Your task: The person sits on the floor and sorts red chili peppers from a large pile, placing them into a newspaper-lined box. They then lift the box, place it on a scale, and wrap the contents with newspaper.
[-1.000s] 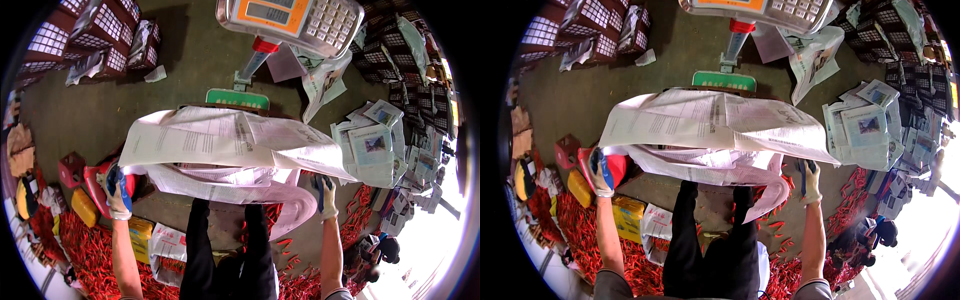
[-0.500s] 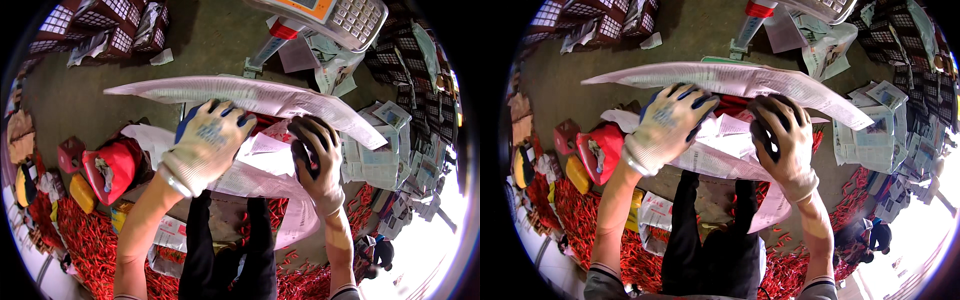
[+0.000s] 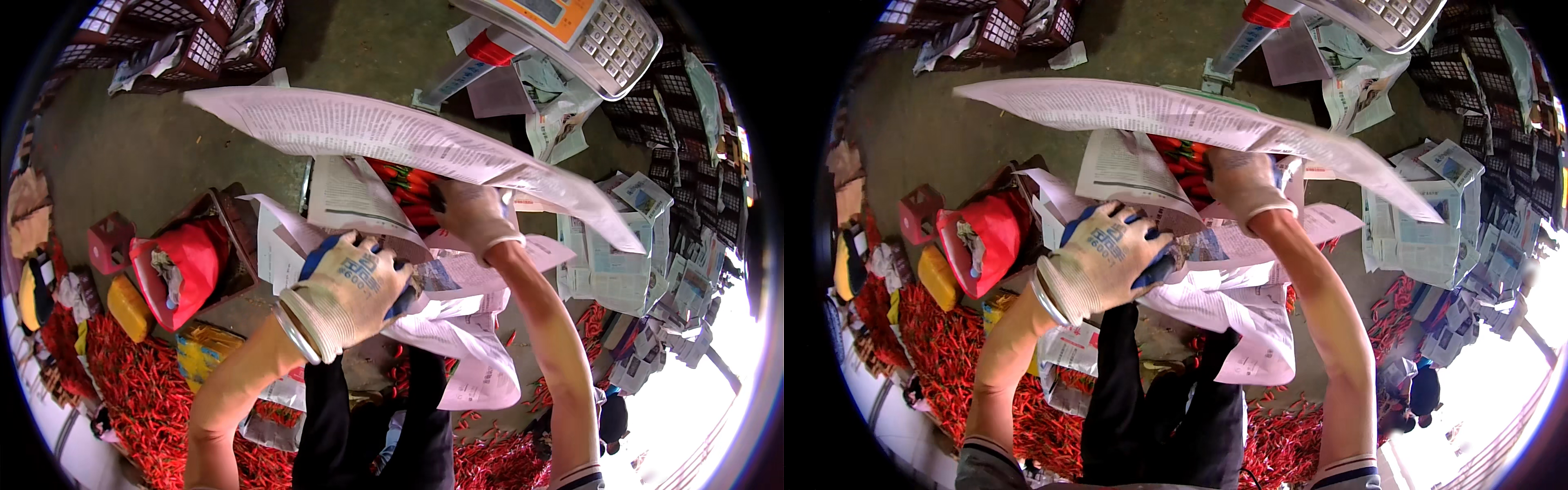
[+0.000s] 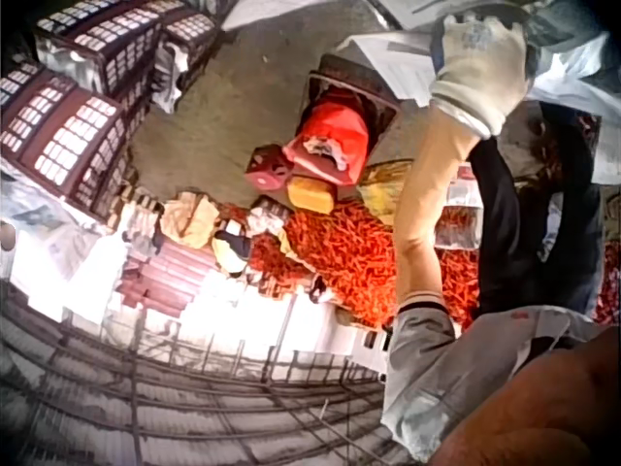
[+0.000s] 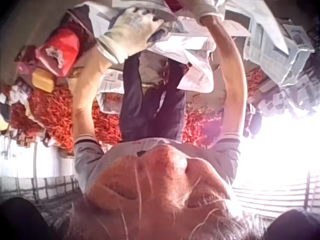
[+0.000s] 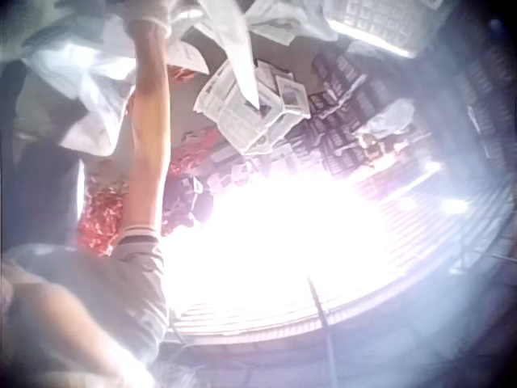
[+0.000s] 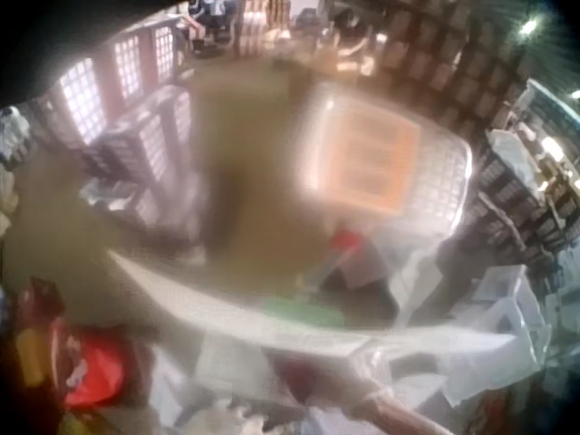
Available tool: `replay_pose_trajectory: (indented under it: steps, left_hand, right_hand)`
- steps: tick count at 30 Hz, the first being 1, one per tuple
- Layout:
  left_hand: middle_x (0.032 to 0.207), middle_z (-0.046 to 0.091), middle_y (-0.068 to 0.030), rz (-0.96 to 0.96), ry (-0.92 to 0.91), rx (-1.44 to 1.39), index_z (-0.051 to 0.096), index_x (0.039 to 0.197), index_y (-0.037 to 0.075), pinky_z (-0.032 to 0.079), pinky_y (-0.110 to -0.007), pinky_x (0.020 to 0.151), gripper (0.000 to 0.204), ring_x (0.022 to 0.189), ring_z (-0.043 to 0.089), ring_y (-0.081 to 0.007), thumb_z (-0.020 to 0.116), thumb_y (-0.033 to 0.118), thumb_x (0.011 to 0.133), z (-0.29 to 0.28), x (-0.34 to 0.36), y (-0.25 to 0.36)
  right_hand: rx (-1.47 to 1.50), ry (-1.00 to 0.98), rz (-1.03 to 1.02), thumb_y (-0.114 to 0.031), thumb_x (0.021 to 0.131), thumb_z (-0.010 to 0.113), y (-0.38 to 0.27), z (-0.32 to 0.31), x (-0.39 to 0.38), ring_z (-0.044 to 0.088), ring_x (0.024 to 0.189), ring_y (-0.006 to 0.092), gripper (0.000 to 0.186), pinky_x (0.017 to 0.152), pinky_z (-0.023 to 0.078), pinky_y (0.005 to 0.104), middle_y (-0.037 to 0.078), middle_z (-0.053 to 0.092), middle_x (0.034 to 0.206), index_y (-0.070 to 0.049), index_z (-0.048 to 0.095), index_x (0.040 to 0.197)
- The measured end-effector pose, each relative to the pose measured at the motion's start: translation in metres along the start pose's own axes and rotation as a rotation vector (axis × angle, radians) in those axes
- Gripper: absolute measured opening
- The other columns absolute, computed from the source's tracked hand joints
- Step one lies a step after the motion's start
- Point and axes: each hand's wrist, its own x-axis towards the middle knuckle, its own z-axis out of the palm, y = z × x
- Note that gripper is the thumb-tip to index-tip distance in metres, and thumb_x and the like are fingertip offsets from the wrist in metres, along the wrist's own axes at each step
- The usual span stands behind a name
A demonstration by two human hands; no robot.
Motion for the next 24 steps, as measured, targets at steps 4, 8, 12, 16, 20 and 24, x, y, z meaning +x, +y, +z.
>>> replay_pose_trajectory:
  steps: [4,8,12,16,20,24]
  left_hand:
    - [0.099,0.063,-0.0111,0.056,0.194,0.036,0.059,0.111,0.009,0.044,-0.04,0.092,0.039,0.1,0.061,-0.0262,0.063,0.035,0.082,0.014,-0.005,0.009]
    - [0.105,0.063,-0.0136,0.078,0.201,0.002,0.062,0.113,0.009,0.043,-0.042,0.095,0.036,0.102,0.061,-0.0281,0.053,0.035,0.089,0.021,-0.018,0.013]
    - [0.112,0.061,-0.0129,0.117,0.215,0.006,0.06,0.117,0.01,0.041,-0.043,0.097,0.036,0.106,0.059,-0.0301,0.054,0.03,0.088,0.023,-0.027,0.014]
    - [0.116,0.059,-0.0127,0.097,0.219,-0.069,0.059,0.119,0.01,0.041,-0.044,0.097,0.038,0.11,0.057,-0.0303,0.057,0.026,0.084,0.024,-0.035,0.009]
    - [0.115,0.059,-0.0123,0.111,0.503,-0.118,0.065,0.109,0.008,0.045,-0.044,0.095,0.032,0.11,0.056,-0.0298,0.063,0.021,0.08,0.019,-0.051,0.005]
    - [0.117,0.059,-0.011,0.205,0.676,-0.263,0.067,0.109,0.01,0.047,-0.046,0.094,0.037,0.11,0.057,-0.0302,0.069,0.025,0.075,-0.006,-0.076,0.019]
  right_hand:
    - [-0.49,0.288,-0.287,-0.026,0.079,0.064,0.024,0.074,0.049,0.059,0.104,0.0345,0.035,0.092,0.046,0.0439,0.019,0.063,0.107,-0.008,0.065,0.108]
    - [-0.622,0.31,-0.149,-0.025,0.086,0.054,0.032,0.127,0.092,0.048,0.119,0.0384,0.041,0.103,0.035,0.0482,0.022,0.055,0.123,-0.003,0.057,0.12]
    - [-0.309,0.443,-0.152,-0.03,0.088,0.053,0.057,0.155,0.107,0.042,0.126,0.0403,0.05,0.105,0.032,0.0502,0.024,0.047,0.133,-0.005,0.048,0.131]
    - [0.021,0.504,-0.186,-0.035,0.084,0.061,0.053,0.143,0.089,0.044,0.124,0.0396,0.054,0.103,0.034,0.0496,0.021,0.049,0.132,-0.014,0.048,0.132]
    - [-0.044,0.397,-0.107,-0.034,0.08,0.067,0.036,0.096,0.041,0.059,0.099,0.0373,0.042,0.082,0.047,0.0474,0.019,0.061,0.108,-0.012,0.06,0.116]
    - [-0.203,0.66,-0.27,-0.029,0.075,0.072,0.017,0.007,-0.054,0.061,0.073,0.0278,0.031,0.065,0.05,0.0397,0.009,0.061,0.081,-0.014,0.068,0.101]
